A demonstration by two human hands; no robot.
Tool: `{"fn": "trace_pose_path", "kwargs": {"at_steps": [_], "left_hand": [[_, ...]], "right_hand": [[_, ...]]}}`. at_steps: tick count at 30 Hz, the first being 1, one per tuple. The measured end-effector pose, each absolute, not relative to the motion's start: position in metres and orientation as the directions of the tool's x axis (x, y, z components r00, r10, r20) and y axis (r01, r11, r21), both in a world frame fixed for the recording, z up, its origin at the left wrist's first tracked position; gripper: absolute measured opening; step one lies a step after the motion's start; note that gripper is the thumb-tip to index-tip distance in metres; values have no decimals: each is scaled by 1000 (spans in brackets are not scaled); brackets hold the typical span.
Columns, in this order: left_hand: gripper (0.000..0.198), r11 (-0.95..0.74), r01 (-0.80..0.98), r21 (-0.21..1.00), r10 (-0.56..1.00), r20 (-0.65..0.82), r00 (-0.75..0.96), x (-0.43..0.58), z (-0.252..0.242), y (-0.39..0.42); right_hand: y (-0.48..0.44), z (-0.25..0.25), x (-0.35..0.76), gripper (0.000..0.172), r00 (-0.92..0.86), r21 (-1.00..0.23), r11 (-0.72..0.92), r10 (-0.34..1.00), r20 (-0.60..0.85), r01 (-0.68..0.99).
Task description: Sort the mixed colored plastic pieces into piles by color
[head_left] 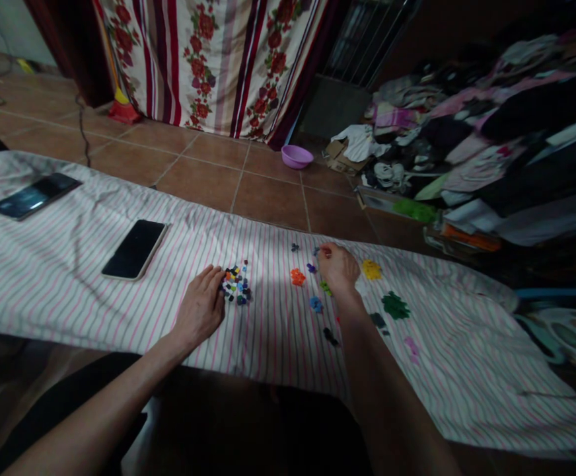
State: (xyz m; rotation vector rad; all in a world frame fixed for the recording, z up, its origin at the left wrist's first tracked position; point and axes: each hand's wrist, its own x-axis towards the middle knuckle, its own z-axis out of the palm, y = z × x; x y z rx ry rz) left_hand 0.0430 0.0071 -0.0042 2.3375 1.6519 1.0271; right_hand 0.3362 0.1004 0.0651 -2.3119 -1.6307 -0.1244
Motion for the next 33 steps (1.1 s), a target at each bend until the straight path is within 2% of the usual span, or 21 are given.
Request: {"fn": "trace_pose_path", "kwargs": {"at_steps": [4, 8, 13, 20, 27, 33], "left_hand": [[38, -417, 802, 428, 859, 475, 193, 43, -5, 7], [38, -418, 806, 420, 858, 473, 199, 42, -5, 7], [39, -418, 792, 445, 868, 454, 203, 42, -2, 7], [45, -367, 782, 504, 894, 423, 147, 44, -1, 7], [46, -370, 786, 495, 887, 440, 141, 44, -3, 8], [47, -377, 790, 483, 886, 438, 155, 44, -3, 8]], "right_hand": [[85, 63, 304, 26, 214, -344, -90, 915, 343, 935], [64, 53, 262, 21, 8, -490, 192, 926, 377, 851], [43, 43, 220, 18, -167, -562, 346, 924, 345, 751], [37, 36, 204, 17, -306, -465, 408, 910, 280, 786], [34, 41, 197, 13, -323, -352, 368, 929, 183, 861], [36, 41, 196, 11, -359, -357, 405, 914, 190, 842]]}}
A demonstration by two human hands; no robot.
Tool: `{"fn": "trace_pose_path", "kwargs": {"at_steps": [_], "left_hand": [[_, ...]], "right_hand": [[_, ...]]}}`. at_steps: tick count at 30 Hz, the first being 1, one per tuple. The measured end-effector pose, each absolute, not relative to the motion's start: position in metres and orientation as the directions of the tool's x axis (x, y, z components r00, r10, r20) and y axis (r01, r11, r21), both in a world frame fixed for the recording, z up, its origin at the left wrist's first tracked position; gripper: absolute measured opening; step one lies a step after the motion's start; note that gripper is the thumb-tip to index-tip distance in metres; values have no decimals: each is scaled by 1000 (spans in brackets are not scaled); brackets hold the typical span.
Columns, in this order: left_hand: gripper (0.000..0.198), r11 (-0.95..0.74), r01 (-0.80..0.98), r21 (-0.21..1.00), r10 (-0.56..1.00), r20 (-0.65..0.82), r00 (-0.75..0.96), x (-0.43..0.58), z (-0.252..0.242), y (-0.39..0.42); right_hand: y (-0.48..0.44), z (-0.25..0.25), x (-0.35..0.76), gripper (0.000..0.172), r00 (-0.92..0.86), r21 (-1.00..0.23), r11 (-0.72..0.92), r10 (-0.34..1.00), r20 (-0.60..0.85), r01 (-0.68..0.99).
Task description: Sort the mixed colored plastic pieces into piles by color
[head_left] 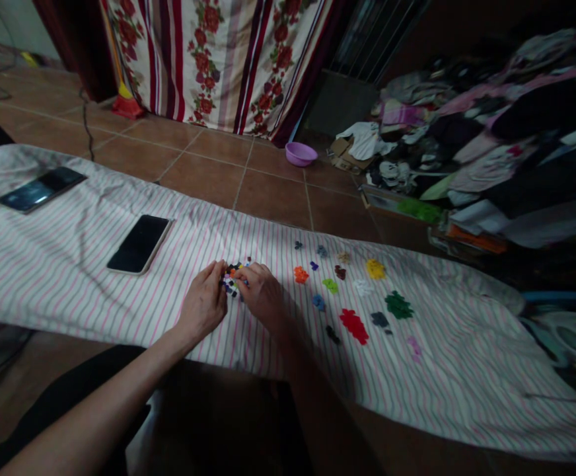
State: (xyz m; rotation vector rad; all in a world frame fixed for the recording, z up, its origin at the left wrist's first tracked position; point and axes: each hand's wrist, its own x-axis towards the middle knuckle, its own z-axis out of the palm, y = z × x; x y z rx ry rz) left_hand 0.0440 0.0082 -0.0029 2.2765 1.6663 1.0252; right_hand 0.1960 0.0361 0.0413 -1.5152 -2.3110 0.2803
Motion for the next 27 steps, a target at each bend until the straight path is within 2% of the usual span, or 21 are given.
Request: {"fn": "trace_pose_path", "kwargs": {"at_steps": [5, 13, 19, 22, 27], "left_hand": [[49, -379, 780, 498, 881, 453, 139, 44, -4, 8], [50, -362, 778, 513, 892, 432, 131, 45, -2, 7], [50, -349, 778, 522, 901, 417, 124, 45, -1, 7], [50, -341, 777, 528, 904, 411, 117, 45, -1, 7], [50, -342, 773, 535, 904, 411, 116, 46, 0, 7]], "right_hand": [[37, 38, 196, 12, -334, -371, 389, 920, 205, 844], [42, 43, 191, 9, -248, -358, 274, 962, 118, 893], [47, 45, 190, 8, -250, -383, 278, 960, 122, 881], [49, 43, 194, 9, -259, -467, 302, 953, 156, 831], [52, 42, 205, 7, -219, -743, 234, 968, 120, 627]]}}
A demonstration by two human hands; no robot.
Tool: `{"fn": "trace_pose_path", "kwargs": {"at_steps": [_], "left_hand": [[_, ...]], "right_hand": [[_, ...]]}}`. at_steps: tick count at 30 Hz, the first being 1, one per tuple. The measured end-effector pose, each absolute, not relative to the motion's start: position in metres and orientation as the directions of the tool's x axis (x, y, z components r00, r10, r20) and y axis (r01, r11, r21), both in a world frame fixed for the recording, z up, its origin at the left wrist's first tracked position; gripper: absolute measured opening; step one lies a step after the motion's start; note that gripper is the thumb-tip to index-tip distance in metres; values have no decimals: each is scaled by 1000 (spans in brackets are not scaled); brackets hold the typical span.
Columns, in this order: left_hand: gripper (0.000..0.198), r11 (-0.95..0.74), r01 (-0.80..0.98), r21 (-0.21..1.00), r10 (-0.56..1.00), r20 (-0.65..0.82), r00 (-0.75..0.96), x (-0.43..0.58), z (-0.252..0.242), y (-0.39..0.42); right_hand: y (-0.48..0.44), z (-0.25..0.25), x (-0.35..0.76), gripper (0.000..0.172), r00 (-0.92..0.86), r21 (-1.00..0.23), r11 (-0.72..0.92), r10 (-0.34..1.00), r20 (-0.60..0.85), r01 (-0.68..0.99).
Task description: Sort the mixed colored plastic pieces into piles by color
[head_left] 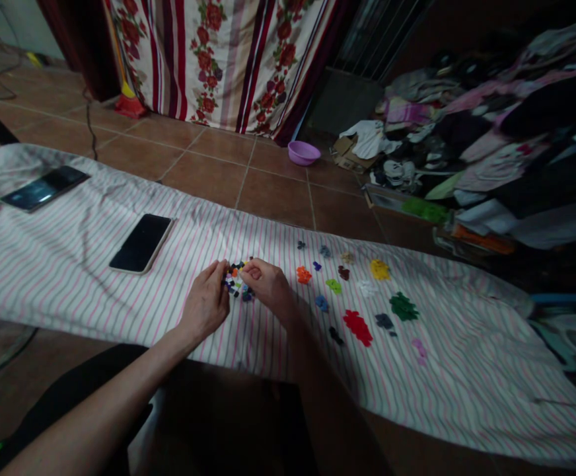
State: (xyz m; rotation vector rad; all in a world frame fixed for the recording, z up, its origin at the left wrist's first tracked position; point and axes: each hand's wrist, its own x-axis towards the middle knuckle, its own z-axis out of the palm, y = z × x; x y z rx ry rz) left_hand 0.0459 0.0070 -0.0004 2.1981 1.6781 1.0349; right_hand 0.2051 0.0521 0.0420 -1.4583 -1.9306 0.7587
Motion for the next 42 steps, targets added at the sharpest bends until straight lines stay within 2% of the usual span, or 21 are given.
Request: {"fn": "trace_pose_path", "kwargs": {"at_steps": [3, 7, 14, 17, 27, 31, 35, 38, 42], "left_hand": [[50, -341, 781, 522, 905, 409, 121, 46, 0, 7], [49, -350, 791, 502, 899, 417, 134, 46, -1, 8], [50, -345, 786, 513, 902, 413, 127, 45, 0, 7], [50, -341, 786, 516, 906, 405, 126, 45, 1, 7], [49, -331, 793, 511, 915, 381, 137, 45, 4, 7], [50, -336, 788, 515, 911, 391, 133, 45, 3, 7], [50, -336, 790, 513, 907, 401, 125, 45, 1, 7], [48, -338, 792, 509, 904, 409, 123, 45, 1, 6], [46, -347, 794, 498, 901, 413, 135, 45, 2, 6]], "right_hand": [[55, 36, 209, 3, -178, -856, 147, 982, 66, 495], [59, 26, 211, 11, -165, -939, 41, 986, -17, 343], [62, 28, 219, 24, -158, -993, -60, 985, -76, 103], [61, 30, 224, 27, -146, -994, -72, 986, -84, 83], [76, 45, 266, 35, 70, -991, -10, 998, -1, 134], [84, 48, 298, 37, 251, -958, 14, 964, 89, 285], [89, 47, 329, 30, 442, -822, -48, 860, 256, 568], [91, 45, 349, 23, 457, -692, -123, 829, 323, 712], [99, 45, 368, 17, 427, -558, -185, 837, 342, 809]]}}
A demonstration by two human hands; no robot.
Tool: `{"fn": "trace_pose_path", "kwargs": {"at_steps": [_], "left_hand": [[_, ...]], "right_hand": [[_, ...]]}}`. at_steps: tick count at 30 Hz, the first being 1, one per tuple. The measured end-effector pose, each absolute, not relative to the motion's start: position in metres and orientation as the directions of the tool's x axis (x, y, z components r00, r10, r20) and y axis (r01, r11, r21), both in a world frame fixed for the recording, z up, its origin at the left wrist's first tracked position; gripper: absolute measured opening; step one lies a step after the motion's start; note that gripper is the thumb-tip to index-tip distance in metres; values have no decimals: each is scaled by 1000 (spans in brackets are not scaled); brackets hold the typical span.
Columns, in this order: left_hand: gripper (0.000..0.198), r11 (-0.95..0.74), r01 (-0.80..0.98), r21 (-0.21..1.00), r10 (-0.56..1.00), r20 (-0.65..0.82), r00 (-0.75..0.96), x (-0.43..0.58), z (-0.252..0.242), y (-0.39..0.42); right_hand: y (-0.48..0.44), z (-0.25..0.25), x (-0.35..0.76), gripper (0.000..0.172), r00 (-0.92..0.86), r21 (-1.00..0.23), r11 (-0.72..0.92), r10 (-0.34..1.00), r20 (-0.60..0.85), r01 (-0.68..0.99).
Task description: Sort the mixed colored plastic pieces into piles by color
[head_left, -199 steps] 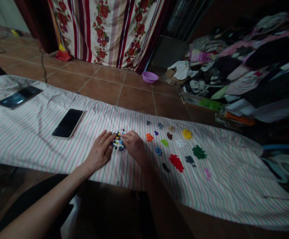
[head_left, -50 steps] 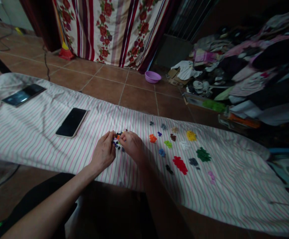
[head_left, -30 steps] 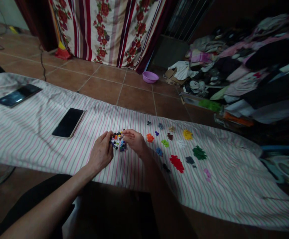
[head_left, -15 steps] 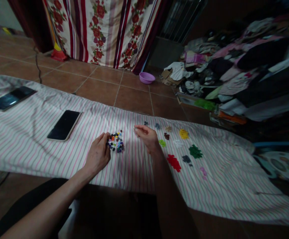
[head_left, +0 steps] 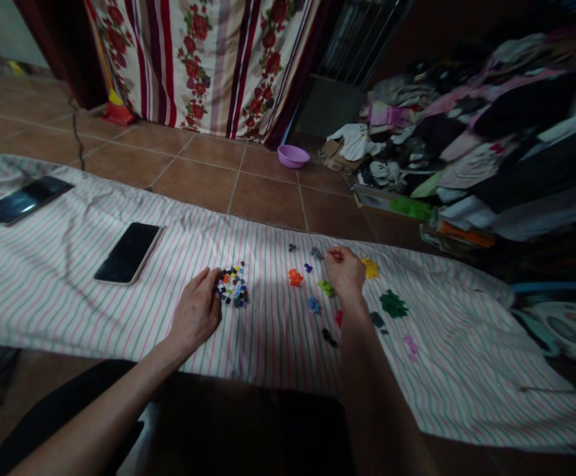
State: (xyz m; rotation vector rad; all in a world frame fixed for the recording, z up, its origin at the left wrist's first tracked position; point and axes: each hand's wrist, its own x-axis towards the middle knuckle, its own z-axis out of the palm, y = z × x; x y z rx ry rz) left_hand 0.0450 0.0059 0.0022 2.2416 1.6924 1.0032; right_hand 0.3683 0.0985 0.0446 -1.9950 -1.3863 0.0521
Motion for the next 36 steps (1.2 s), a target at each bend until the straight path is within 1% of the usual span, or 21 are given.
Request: {"fn": "trace_pose_path", "kwargs": {"at_steps": [3, 6, 14, 17, 21, 26, 32, 36], "left_hand": [[45, -343, 798, 495, 901, 413, 132, 45, 3, 6], [44, -345, 799, 493, 900, 416, 132, 45, 3, 5], [44, -336, 801, 496, 904, 408, 127, 46, 2, 5], [43, -338, 805, 488, 901, 415, 126, 46, 1, 6], [42, -338, 810, 479, 901, 412, 133, 46, 3, 5], [42, -331, 806, 490, 905, 408, 124, 46, 4, 5], [42, -338, 796, 503, 901, 418, 118, 47, 3, 5], [44, -339, 793, 507, 898, 425, 112, 46, 1, 5]], "right_hand": [[106, 44, 379, 17, 392, -447, -224, 858, 332, 866], [111, 42, 386, 18, 353, -370, -230, 883, 309, 900], [124, 40, 384, 21, 292, -275, -224, 925, 241, 935], [128, 38, 383, 24, 266, -268, -203, 937, 227, 942], [130, 34, 384, 29, 248, -309, -175, 944, 216, 935], [128, 35, 384, 34, 252, -311, -173, 939, 235, 934], [122, 44, 377, 35, 305, -280, -238, 925, 228, 930], [117, 50, 369, 34, 329, -311, -241, 906, 269, 919]]}}
